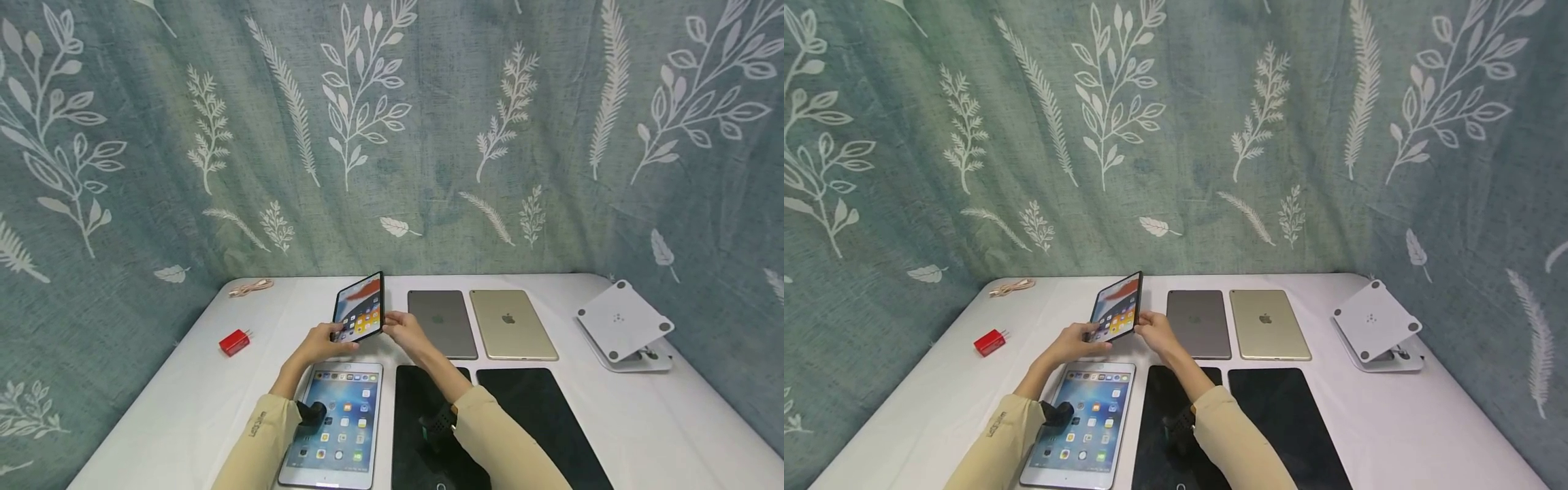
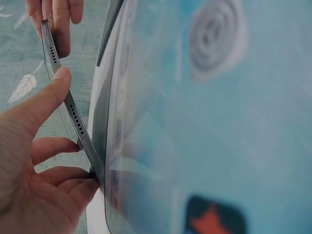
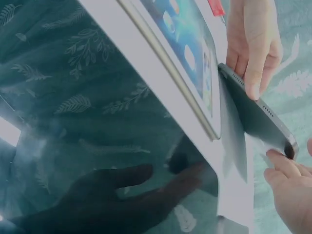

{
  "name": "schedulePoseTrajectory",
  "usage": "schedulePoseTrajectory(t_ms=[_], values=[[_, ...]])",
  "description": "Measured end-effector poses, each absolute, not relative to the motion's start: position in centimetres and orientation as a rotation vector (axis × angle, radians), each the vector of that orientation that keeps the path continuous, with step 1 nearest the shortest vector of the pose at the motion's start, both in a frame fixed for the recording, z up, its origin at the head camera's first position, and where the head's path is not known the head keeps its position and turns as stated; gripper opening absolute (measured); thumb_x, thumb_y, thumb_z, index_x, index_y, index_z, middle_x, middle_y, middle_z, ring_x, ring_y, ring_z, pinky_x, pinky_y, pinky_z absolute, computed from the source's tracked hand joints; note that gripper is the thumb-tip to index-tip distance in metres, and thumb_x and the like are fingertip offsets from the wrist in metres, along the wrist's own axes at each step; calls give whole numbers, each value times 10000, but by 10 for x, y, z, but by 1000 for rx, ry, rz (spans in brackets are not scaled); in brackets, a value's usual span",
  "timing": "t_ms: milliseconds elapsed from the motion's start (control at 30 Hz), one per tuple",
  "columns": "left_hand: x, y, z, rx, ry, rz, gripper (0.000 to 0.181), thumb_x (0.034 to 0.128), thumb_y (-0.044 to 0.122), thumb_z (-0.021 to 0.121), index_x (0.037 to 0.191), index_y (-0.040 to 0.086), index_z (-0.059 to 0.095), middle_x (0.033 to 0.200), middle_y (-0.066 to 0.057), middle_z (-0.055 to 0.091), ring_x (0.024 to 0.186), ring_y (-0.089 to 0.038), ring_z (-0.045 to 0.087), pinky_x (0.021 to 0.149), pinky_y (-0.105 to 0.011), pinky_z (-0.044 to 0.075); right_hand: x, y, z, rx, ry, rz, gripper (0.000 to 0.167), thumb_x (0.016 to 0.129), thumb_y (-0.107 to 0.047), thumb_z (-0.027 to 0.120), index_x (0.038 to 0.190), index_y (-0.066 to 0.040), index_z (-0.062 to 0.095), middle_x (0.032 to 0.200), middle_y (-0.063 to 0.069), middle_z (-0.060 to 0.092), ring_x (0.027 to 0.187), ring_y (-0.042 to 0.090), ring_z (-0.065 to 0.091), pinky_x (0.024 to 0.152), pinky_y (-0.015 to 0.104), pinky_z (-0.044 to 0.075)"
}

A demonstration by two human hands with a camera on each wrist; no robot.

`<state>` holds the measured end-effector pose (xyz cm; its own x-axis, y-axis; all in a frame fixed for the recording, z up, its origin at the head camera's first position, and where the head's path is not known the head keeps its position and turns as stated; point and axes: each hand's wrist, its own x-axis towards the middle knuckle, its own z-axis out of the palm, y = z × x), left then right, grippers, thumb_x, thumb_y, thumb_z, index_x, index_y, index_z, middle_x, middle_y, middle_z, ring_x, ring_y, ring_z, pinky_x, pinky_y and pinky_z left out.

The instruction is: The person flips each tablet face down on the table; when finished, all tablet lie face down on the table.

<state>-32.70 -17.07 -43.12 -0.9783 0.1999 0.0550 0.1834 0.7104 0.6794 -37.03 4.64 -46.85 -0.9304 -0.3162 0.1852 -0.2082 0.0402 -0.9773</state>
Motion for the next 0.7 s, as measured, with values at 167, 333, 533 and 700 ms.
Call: schedulePoseTrajectory(t_ms=[167, 333, 533, 700], values=[[-325, -168, -430, 367, 2850, 1187, 672, 847, 314, 730, 1355, -59, 496, 1203, -239, 633, 905, -207, 582, 798, -361, 496, -311, 37, -395, -428, 2339, -1956, 457, 932, 48, 447, 1335, 242, 352, 1371, 396, 415, 1314, 470, 412, 1088, 506, 368], [-324, -166, -429, 448, 2771, 1279, 634, 890, 274, 686, 1372, -71, 461, 1085, -190, 653, 803, -167, 530, 682, -266, 430, -316, 38, -395, -487, 2395, -1965, 431, 936, 20, 482, 1324, 200, 422, 1356, 353, 471, 1293, 440, 460, 1072, 504, 388], [-322, -164, -429, 555, 2714, 1322, 573, 924, 256, 644, 1365, -70, 478, 1131, -203, 641, 864, -178, 535, 730, -270, 446, -316, 41, -386, -571, 2459, -1897, 406, 941, 11, 505, 1307, 183, 462, 1298, 335, 537, 1237, 421, 526, 1022, 475, 447], [-320, -162, -429, 599, 2690, 1341, 570, 942, 263, 618, 1371, -79, 463, 1291, -247, 584, 1075, -273, 573, 890, -383, 503, -312, 40, -377, -611, 2511, -1848, 402, 928, -16, 554, 1289, 152, 507, 1241, 306, 594, 1179, 399, 581, 985, 450, 484]])
